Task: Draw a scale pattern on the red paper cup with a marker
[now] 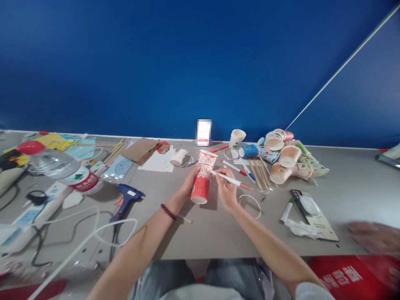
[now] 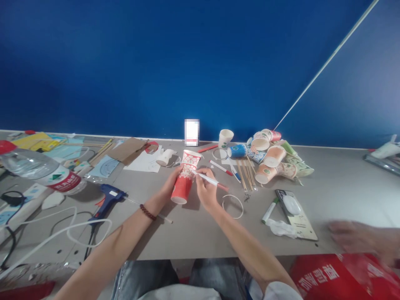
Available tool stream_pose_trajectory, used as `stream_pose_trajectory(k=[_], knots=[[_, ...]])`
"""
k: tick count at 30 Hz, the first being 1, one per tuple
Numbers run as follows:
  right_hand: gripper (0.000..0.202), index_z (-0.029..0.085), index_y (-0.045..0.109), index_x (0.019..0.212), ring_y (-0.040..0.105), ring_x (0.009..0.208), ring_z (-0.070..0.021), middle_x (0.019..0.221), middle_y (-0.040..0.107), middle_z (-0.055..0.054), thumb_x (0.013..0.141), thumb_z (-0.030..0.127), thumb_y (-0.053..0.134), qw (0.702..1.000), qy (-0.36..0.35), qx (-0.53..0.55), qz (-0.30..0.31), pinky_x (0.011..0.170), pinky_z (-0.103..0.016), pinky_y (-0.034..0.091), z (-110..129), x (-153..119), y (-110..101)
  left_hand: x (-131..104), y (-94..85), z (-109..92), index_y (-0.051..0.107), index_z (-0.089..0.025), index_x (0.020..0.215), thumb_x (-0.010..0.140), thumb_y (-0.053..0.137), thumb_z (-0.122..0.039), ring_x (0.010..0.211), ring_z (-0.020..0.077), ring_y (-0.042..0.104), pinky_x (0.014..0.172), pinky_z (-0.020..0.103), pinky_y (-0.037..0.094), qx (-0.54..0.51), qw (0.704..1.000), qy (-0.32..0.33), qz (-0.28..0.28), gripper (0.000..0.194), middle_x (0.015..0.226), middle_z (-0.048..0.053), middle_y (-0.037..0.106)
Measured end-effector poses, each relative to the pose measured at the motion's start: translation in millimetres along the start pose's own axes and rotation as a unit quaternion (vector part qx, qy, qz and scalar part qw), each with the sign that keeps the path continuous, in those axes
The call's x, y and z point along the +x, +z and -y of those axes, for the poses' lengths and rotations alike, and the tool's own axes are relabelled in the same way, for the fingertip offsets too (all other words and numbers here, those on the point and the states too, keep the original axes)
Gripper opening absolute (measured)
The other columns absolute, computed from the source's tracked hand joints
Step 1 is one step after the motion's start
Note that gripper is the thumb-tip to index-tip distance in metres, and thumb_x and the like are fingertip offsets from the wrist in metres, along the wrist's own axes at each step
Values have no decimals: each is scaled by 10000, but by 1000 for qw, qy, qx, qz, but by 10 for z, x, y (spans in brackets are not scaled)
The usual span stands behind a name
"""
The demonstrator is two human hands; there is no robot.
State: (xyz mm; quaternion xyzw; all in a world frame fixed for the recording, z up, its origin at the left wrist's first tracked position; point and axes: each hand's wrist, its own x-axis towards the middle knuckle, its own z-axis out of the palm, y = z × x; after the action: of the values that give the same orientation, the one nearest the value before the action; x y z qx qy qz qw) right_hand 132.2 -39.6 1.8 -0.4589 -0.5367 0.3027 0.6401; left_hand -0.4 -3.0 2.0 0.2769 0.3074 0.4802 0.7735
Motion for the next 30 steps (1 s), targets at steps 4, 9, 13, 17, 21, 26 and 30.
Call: stream_pose_trajectory(k=[4, 9, 13, 17, 21, 26, 30], knots=[[137, 225, 586, 875, 603, 688, -158, 778, 625, -4, 878, 361, 569, 1000, 2, -12, -2, 620, -284, 481, 4, -4, -4, -3, 12, -2, 660, -134, 792, 761, 730, -458, 603, 123, 584, 617, 250, 469, -5, 1000, 5, 0, 332, 705, 28, 659], [152, 224, 596, 895, 604, 700, -157, 810, 630, -9, 887, 373, 563, 1000, 11, -19, 1, 621, -283, 483, -1, -7, -11, -9, 16, -5, 656, -135, 782, 783, 711, -456, 600, 126, 580, 615, 256, 464, -2, 1000, 0, 1, 325, 694, 28, 652], [159, 223, 599, 891, 608, 703, -160, 823, 634, -15, 878, 379, 568, 1000, 13, -16, -1, 625, -288, 487, 0, 0, -8, -4, 0, 4, 661, -142, 793, 806, 694, -430, 599, 121, 572, 612, 253, 453, -4, 1000, -1, 2, 290, 694, 20, 654], [145, 221, 594, 879, 616, 714, -162, 804, 632, -11, 873, 365, 573, 1000, 10, -12, 2, 636, -288, 492, 1, 7, -10, -7, -7, 7, 660, -137, 813, 808, 699, -432, 616, 123, 577, 623, 248, 451, -4, 1000, 3, 11, 298, 711, 16, 660], [129, 217, 594, 870, 590, 673, -153, 773, 623, -3, 870, 345, 573, 1000, 11, -11, 4, 608, -278, 469, -16, 7, -18, 2, -6, 8, 653, -128, 794, 754, 739, -457, 605, 130, 579, 611, 256, 452, -4, 1000, 1, -1, 342, 698, 28, 656], [88, 223, 588, 861, 580, 662, -151, 743, 619, 6, 856, 309, 571, 1000, 11, -9, 11, 600, -275, 453, -31, -2, -16, -15, 19, -14, 654, -122, 797, 765, 719, -459, 585, 122, 561, 602, 252, 442, 6, 1000, 0, -2, 345, 684, 27, 644], [68, 226, 581, 839, 553, 624, -142, 706, 594, 19, 838, 295, 577, 1000, 9, -7, 8, 571, -267, 434, -37, -8, -10, -53, 45, -39, 656, -122, 788, 785, 703, -438, 564, 113, 544, 590, 248, 428, 6, 1000, -4, -9, 319, 668, 18, 635]])
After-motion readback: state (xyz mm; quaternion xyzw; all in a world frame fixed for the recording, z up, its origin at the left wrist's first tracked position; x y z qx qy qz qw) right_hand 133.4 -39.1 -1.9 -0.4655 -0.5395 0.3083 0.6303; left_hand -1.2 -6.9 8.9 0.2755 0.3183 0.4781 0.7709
